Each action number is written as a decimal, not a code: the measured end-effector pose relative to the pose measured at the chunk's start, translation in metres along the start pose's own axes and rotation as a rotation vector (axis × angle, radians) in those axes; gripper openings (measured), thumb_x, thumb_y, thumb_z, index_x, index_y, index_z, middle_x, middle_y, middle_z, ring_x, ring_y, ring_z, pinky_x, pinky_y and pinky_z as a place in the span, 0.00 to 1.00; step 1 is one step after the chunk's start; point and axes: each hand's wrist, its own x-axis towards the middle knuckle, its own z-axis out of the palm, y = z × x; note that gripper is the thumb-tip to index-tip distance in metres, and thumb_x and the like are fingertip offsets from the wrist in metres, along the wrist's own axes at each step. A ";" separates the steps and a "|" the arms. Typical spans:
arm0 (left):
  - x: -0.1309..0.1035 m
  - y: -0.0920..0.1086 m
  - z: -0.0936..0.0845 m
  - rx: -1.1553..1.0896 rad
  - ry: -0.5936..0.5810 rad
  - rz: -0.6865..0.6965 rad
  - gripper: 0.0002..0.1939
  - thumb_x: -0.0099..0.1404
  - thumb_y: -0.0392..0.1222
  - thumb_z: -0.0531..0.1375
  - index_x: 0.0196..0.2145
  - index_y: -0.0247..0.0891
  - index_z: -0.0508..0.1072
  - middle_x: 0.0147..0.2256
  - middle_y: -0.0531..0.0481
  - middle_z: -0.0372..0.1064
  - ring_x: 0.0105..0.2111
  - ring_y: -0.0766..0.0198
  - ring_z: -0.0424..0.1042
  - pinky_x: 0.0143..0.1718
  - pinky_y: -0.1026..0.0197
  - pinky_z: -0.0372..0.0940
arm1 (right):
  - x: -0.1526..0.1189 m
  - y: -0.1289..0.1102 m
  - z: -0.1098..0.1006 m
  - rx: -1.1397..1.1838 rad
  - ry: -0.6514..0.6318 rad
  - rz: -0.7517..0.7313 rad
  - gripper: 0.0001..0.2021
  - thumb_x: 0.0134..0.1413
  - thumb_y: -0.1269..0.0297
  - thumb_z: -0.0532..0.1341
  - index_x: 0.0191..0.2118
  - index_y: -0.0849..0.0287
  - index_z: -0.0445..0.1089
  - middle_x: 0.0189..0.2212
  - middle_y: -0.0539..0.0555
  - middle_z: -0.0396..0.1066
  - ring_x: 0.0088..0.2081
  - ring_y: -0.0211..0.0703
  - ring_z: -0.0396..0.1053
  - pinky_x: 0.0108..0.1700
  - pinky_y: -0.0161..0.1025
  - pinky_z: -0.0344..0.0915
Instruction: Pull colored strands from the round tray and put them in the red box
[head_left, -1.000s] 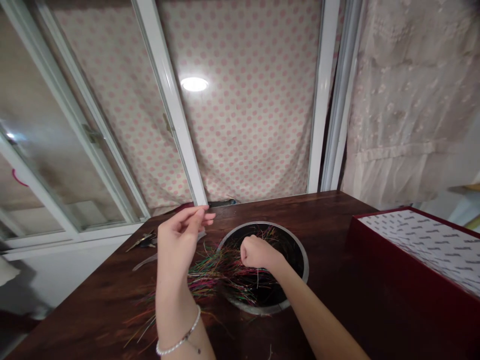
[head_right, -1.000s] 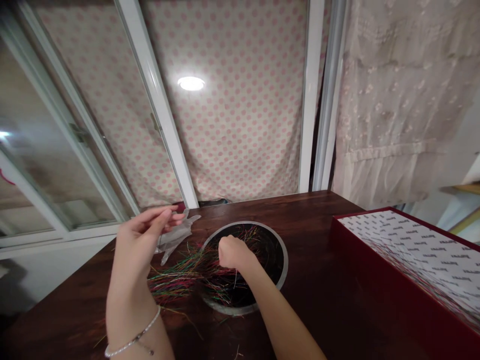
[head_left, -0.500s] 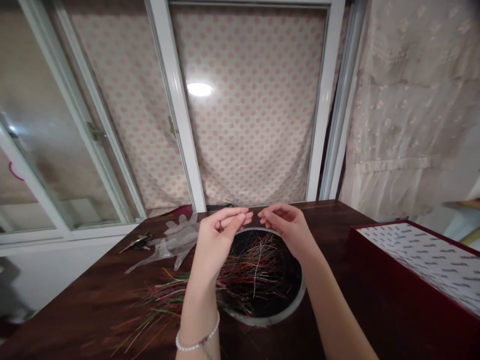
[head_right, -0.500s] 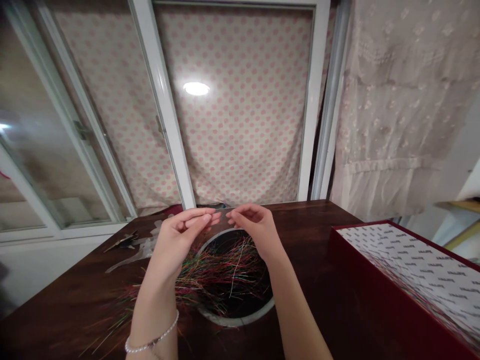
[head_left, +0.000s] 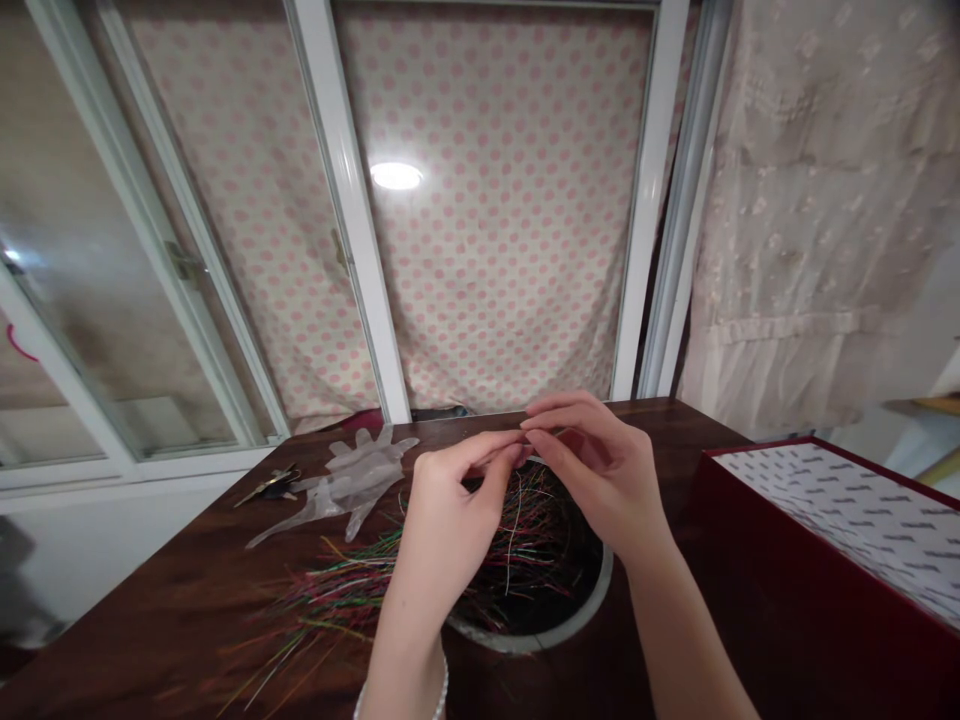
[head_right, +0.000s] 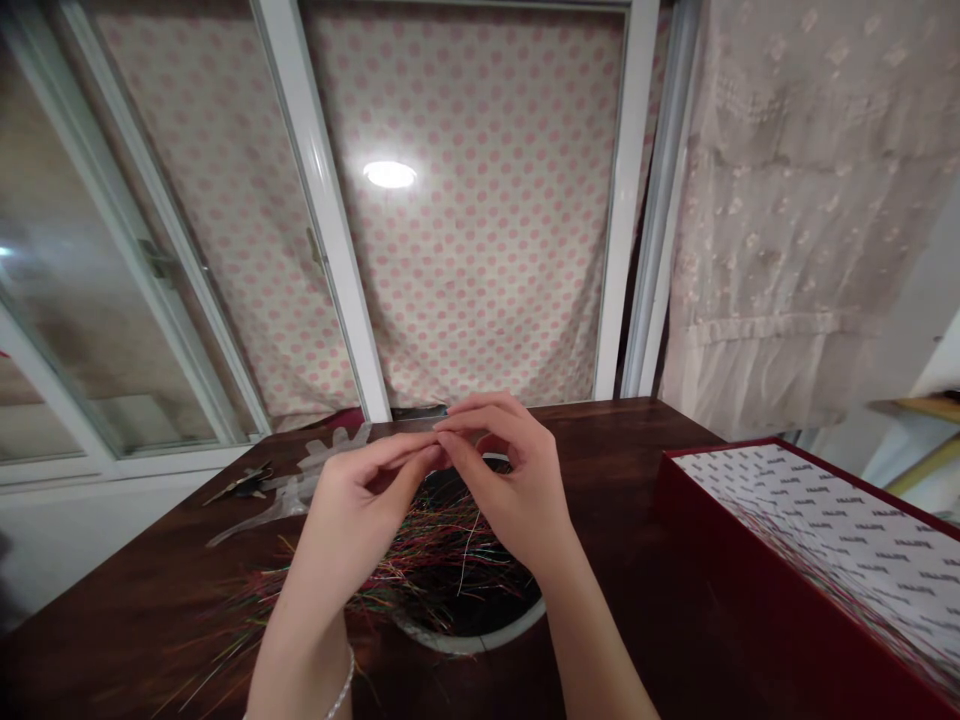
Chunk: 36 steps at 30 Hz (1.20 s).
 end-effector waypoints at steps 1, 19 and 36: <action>-0.001 0.002 -0.001 0.040 -0.007 0.021 0.11 0.61 0.37 0.57 0.41 0.41 0.77 0.37 0.50 0.77 0.35 0.64 0.75 0.38 0.63 0.70 | 0.000 -0.001 0.000 -0.007 -0.004 -0.011 0.05 0.51 0.72 0.61 0.33 0.56 0.74 0.37 0.53 0.70 0.39 0.39 0.69 0.35 0.36 0.69; -0.006 0.009 -0.002 -0.006 -0.092 0.017 0.10 0.61 0.36 0.58 0.39 0.42 0.77 0.34 0.53 0.77 0.32 0.67 0.75 0.36 0.66 0.69 | 0.000 0.000 -0.005 0.191 -0.018 0.084 0.07 0.47 0.74 0.65 0.31 0.55 0.76 0.26 0.48 0.72 0.28 0.33 0.70 0.29 0.30 0.69; -0.003 0.006 0.001 0.126 -0.087 0.101 0.08 0.62 0.33 0.56 0.29 0.40 0.74 0.28 0.57 0.74 0.28 0.71 0.70 0.32 0.68 0.64 | 0.001 -0.004 -0.016 0.147 -0.033 0.320 0.02 0.48 0.67 0.65 0.28 0.57 0.76 0.24 0.49 0.74 0.26 0.32 0.70 0.30 0.29 0.67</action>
